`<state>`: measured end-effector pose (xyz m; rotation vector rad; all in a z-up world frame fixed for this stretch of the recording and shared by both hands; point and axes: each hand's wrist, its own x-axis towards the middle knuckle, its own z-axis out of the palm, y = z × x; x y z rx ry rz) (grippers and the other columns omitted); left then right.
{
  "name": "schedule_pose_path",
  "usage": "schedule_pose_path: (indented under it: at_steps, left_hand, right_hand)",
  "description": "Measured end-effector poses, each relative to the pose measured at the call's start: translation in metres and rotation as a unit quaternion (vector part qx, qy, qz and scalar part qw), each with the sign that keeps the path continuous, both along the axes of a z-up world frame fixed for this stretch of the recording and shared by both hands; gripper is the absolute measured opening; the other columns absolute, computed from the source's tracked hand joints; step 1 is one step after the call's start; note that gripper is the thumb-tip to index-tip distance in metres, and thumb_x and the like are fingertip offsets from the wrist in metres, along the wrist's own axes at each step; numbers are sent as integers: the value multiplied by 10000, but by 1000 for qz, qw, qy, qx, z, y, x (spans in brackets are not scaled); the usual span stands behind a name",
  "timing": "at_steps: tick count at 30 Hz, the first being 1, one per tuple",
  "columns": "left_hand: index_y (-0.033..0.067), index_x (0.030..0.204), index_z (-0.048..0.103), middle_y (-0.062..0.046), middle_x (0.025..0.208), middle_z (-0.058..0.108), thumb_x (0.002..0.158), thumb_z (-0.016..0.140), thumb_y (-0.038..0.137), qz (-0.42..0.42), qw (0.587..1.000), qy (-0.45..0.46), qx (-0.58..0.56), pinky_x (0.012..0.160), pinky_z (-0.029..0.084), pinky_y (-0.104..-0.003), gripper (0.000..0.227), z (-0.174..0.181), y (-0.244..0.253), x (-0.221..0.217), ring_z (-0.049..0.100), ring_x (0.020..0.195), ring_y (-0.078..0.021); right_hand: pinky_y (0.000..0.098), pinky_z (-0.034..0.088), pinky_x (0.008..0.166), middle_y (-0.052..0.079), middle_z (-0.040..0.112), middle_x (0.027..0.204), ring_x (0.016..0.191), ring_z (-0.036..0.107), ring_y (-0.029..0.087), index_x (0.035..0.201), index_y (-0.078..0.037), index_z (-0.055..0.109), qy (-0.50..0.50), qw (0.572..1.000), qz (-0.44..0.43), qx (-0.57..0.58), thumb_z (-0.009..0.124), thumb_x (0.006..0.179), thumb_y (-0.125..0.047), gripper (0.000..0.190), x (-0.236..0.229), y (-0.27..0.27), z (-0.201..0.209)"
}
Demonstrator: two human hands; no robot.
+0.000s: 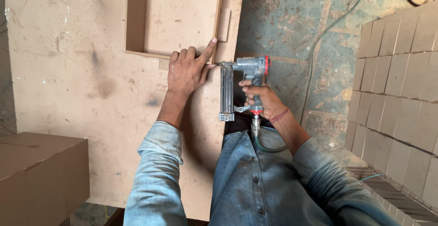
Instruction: The person assembles a small wooden box by aligning pre-cut panels and securing them with a pneumatic nail gun. They repeat the process for a second box, positioning each side and firing nails along the edges to complete the structure.
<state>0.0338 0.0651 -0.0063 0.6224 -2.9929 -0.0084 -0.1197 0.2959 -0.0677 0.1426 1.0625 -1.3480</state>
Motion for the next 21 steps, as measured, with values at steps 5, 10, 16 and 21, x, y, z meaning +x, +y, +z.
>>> schedule_pose_path:
  at_steps: [5, 10, 16, 21]
  left_hand:
    - [363, 1622, 354, -69, 882, 579, 936, 724, 411, 5, 1000, -3, 2, 766, 442, -420, 782, -1, 0, 0, 581, 773, -237]
    - [351, 1622, 366, -72, 874, 573, 929, 738, 397, 5, 1000, -5, 7, 758, 439, -423, 788, 1, 2, 0, 578, 771, -239]
    - [336, 1619, 381, -77, 874, 572, 893, 767, 361, 4, 1000, 7, -1, 752, 439, -423, 823, 1, 2, 0, 576, 783, -250]
    - [348, 1611, 391, -72, 867, 567, 894, 781, 361, 8, 1000, 22, -18, 760, 443, -418, 816, -1, 5, 1, 575, 788, -255]
  right_hand:
    - [297, 498, 614, -2, 540, 722, 572, 522, 101, 1144, -12, 690, 14, 1000, 9, 1, 713, 852, -43, 294, 0, -5, 1]
    - [286, 494, 612, -2, 542, 725, 575, 525, 96, 1136, -20, 701, 5, 1000, 11, -1, 714, 856, -42, 281, -2, -5, 4]
    - [290, 499, 582, -1, 515, 688, 541, 518, 103, 1118, -32, 700, 3, 1000, 12, 17, 717, 832, -23, 286, -4, -6, 2]
    - [283, 457, 547, 10, 531, 697, 554, 526, 111, 1095, -13, 690, -3, 1000, 10, 8, 721, 831, -9, 266, -6, -6, 0]
